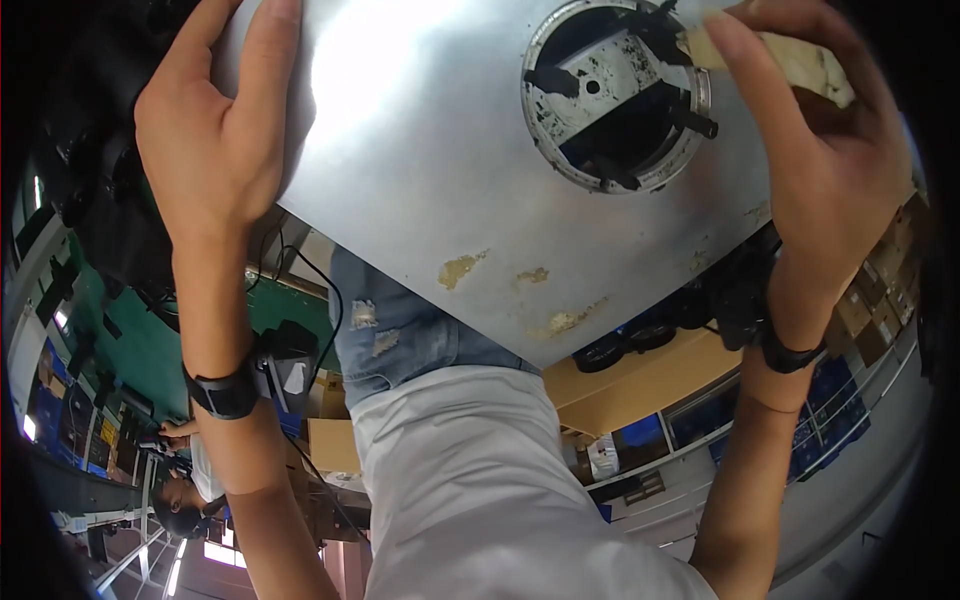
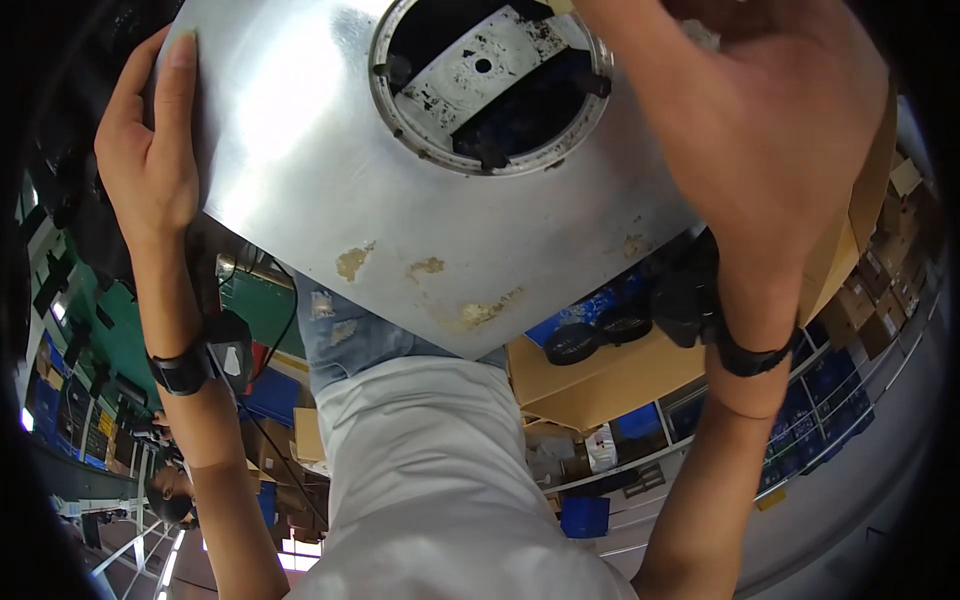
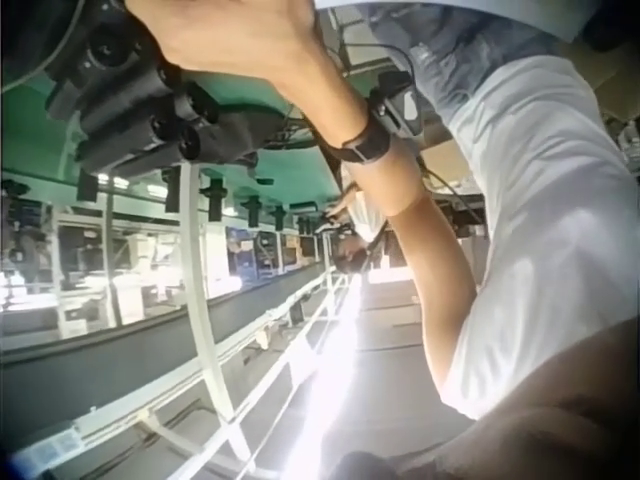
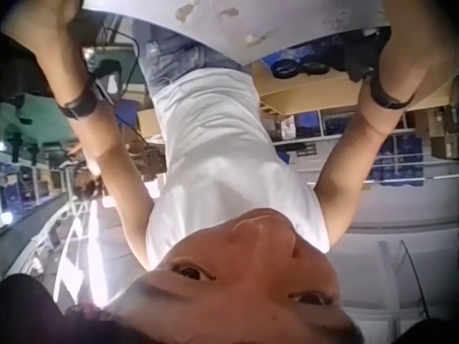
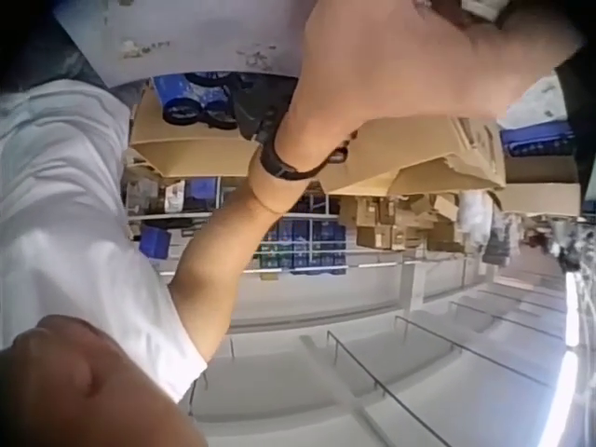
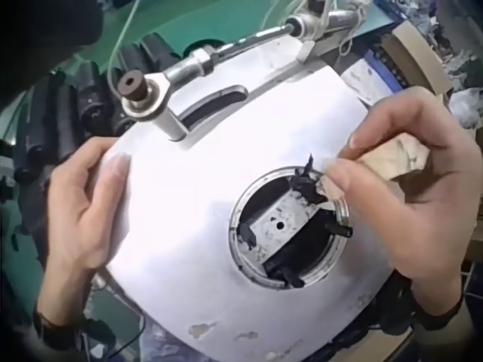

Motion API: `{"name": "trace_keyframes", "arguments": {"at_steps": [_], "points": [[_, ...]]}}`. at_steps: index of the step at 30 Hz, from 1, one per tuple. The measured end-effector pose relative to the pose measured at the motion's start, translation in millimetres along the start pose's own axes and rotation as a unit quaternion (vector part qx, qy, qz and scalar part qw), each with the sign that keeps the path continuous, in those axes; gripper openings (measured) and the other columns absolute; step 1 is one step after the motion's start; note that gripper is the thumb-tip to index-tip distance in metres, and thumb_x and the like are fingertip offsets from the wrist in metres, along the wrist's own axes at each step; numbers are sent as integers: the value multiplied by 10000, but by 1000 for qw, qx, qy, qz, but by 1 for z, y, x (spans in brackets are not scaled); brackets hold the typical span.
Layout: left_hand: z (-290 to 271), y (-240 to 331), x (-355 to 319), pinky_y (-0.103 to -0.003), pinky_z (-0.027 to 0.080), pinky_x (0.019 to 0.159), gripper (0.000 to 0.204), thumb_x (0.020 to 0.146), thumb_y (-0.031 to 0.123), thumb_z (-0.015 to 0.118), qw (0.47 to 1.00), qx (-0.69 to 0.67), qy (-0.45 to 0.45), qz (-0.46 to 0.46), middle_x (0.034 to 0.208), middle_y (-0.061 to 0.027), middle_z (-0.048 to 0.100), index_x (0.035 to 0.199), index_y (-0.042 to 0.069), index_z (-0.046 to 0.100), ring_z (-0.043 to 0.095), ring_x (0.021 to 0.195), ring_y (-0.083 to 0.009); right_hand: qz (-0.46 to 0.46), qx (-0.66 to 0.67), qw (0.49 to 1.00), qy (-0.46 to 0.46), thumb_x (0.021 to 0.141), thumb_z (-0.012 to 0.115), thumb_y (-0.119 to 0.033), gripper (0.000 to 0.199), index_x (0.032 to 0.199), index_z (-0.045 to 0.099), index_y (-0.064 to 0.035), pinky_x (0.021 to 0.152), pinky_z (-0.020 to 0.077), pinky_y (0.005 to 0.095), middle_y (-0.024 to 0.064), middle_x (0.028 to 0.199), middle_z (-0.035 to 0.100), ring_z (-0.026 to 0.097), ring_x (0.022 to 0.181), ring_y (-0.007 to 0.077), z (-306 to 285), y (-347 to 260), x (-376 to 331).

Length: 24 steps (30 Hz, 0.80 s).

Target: The person moves a binocular housing aside and uses a small blade to scrape the center and edges of a metal plate's center hole. After scraping the plate, the person picks up a binocular eyepiece to scrape it before returning to clean the plate again.

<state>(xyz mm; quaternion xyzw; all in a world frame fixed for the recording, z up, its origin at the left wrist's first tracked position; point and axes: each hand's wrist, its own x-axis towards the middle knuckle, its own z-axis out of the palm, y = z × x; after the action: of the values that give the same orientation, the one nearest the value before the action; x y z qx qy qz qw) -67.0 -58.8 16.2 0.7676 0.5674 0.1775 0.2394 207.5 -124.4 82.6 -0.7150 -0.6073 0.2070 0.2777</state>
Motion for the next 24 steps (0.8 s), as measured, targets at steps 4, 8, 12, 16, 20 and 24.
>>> {"name": "trace_keyframes", "arguments": {"at_steps": [4,8,12,16,20,24], "points": [[5,0,4,-220,470,778,378,998,334,557,1000,-15,5,18,944,-69,704,1207,37,660,616,842,-97,11,231,970,76,898,709,-72,190,1071,691,3,795,490,194,75,996,705,656,869,104,11,5,-16],[5,11,8,-277,499,806,359,952,308,605,997,-57,44,5,950,-134,722,1153,18,669,673,857,-176,61,225,965,123,920,680,-80,191,1079,702,24,788,469,179,81,1020,702,639,857,86,27,0,-19],[2,13,9,-275,493,822,354,963,258,586,997,-58,40,-9,961,-143,714,1172,-21,643,650,878,-152,29,188,977,96,961,605,-71,191,1074,696,53,648,412,181,69,950,680,546,731,47,9,21,-26],[5,12,3,-274,473,829,323,962,177,551,999,-40,7,-20,965,-143,690,1163,-69,608,623,887,-164,-12,277,957,90,962,562,-68,187,1048,662,65,575,393,223,54,786,627,503,663,77,-1,54,-47],[-3,10,-5,-262,425,670,275,931,175,563,996,-37,-18,-73,829,-85,634,1083,-46,625,540,729,-136,21,270,958,98,846,627,-59,153,961,641,42,609,433,269,82,762,622,543,665,146,-4,54,-64],[-4,7,-1,-257,424,676,316,935,213,552,1000,-20,-2,9,834,-80,635,1097,-48,626,538,733,-132,46,276,954,105,701,750,25,262,957,698,37,637,522,290,119,821,704,662,699,185,-1,44,-64]]}}
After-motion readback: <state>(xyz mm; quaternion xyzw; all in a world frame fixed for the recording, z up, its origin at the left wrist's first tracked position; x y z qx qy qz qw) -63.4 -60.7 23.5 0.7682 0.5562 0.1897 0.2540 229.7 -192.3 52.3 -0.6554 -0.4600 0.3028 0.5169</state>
